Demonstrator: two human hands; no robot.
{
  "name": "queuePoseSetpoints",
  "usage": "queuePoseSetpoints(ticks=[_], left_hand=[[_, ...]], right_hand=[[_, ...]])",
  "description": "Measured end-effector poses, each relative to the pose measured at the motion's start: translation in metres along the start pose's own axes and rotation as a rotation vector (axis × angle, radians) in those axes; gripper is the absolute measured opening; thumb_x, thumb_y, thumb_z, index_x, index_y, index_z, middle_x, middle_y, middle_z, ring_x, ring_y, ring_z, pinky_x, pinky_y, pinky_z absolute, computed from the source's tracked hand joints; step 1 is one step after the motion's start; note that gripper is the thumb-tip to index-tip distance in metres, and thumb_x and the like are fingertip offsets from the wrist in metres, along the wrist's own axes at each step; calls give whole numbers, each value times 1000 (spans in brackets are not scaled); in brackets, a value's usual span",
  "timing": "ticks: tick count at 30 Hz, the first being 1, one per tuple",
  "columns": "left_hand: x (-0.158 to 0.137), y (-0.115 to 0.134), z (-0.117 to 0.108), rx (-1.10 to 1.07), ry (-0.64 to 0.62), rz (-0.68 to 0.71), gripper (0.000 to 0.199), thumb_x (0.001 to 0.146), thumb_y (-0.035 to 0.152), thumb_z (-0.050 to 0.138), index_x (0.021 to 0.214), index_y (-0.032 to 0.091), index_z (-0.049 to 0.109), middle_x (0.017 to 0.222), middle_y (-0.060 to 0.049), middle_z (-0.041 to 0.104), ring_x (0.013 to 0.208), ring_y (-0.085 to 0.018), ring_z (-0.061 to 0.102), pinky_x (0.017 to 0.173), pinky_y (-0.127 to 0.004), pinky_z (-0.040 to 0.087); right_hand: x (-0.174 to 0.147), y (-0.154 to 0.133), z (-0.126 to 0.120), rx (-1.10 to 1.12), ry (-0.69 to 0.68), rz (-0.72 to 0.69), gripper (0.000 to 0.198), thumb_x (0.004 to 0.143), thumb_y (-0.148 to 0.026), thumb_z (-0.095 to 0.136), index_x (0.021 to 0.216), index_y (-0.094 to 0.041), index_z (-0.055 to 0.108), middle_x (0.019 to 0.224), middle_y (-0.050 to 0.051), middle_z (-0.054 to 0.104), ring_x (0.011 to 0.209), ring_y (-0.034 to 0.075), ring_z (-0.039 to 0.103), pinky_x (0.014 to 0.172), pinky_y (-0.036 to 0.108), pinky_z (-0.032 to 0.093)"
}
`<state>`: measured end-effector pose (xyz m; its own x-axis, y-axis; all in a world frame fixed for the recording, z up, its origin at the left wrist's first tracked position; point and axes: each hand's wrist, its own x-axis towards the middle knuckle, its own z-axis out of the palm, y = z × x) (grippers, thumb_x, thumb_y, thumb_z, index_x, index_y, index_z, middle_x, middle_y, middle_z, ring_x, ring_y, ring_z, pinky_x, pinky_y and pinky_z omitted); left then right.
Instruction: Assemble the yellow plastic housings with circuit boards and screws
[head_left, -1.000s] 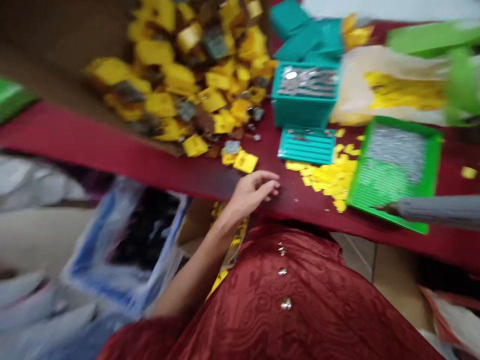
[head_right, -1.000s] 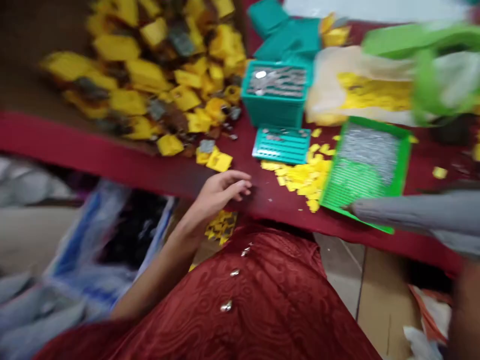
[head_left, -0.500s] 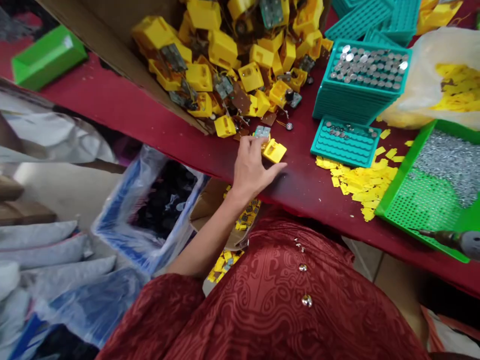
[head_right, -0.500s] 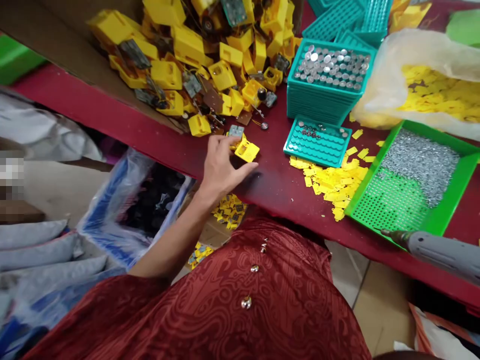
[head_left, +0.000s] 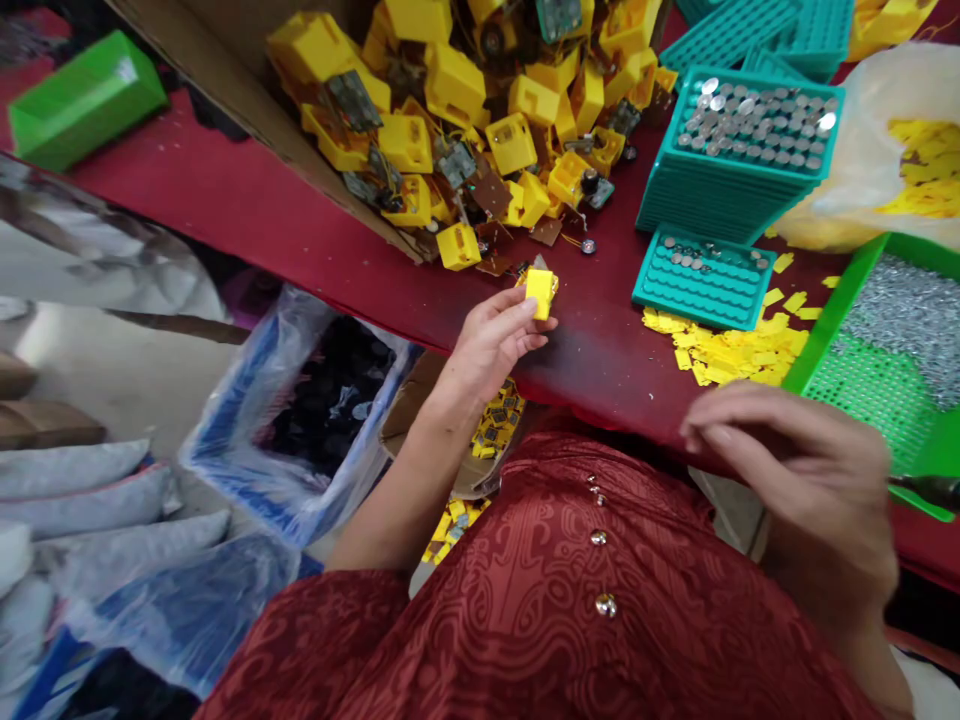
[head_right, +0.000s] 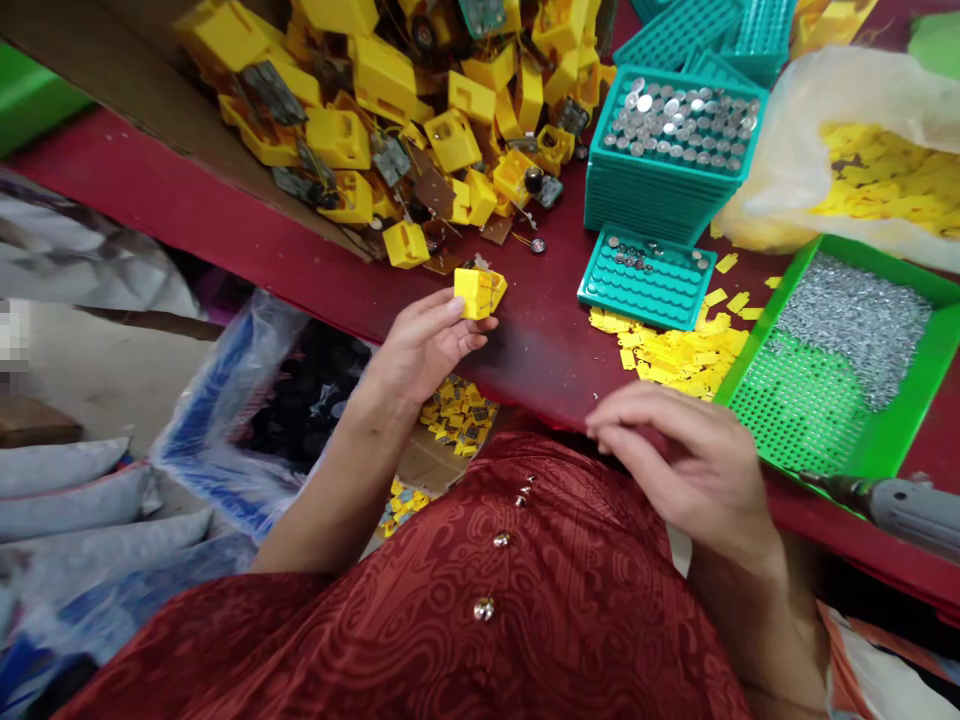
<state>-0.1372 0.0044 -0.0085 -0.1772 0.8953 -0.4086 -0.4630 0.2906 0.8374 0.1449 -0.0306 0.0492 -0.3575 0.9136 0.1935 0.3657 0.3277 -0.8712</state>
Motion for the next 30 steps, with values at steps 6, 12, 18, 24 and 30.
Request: queuePoseSetpoints(ticks=[6, 12, 18, 24, 30], left_hand=[[0, 5, -12, -119, 82, 54, 37, 71, 29, 94, 99, 16, 74, 88, -1, 80, 76, -12, 78, 66, -20, 60], [2, 12, -20, -191, 97, 19, 30, 70, 19, 88, 97, 16, 75, 82, 1, 79, 72, -11, 77, 63, -18, 58], [8, 13, -29, -225, 58, 17, 32, 70, 23, 91, 97, 18, 73, 83, 1, 79, 75, -11, 78, 64, -18, 58], [11, 25, -26, -84, 28, 68, 33, 86, 41, 89, 102, 19, 71, 93, -1, 78, 83, -13, 79, 68, -20, 58], [-2, 32, -7, 10, -113, 6, 41, 84, 45, 89, 112, 19, 72, 114, -8, 81, 88, -19, 81, 68, -25, 61]], right_hand=[[87, 46, 62, -151, -5, -99, 15, 98, -20, 63, 94, -19, 78, 90, 5, 79, 81, 18, 74, 80, 33, 60], [157, 70, 120, -404, -222, -168, 51, 92, -12, 63, 143, -17, 67, 136, 17, 69, 123, 31, 68, 113, 48, 56], [175, 72, 127, -452, -387, -231, 34, 99, -25, 64, 131, -16, 73, 128, 16, 74, 123, 32, 68, 112, 49, 54], [170, 63, 115, -299, -173, -250, 27, 103, -31, 60, 123, -19, 73, 123, 12, 78, 111, 24, 74, 104, 39, 58], [146, 57, 88, 52, -152, 89, 22, 105, -37, 57, 98, -20, 70, 73, 0, 69, 55, 13, 63, 57, 27, 52]])
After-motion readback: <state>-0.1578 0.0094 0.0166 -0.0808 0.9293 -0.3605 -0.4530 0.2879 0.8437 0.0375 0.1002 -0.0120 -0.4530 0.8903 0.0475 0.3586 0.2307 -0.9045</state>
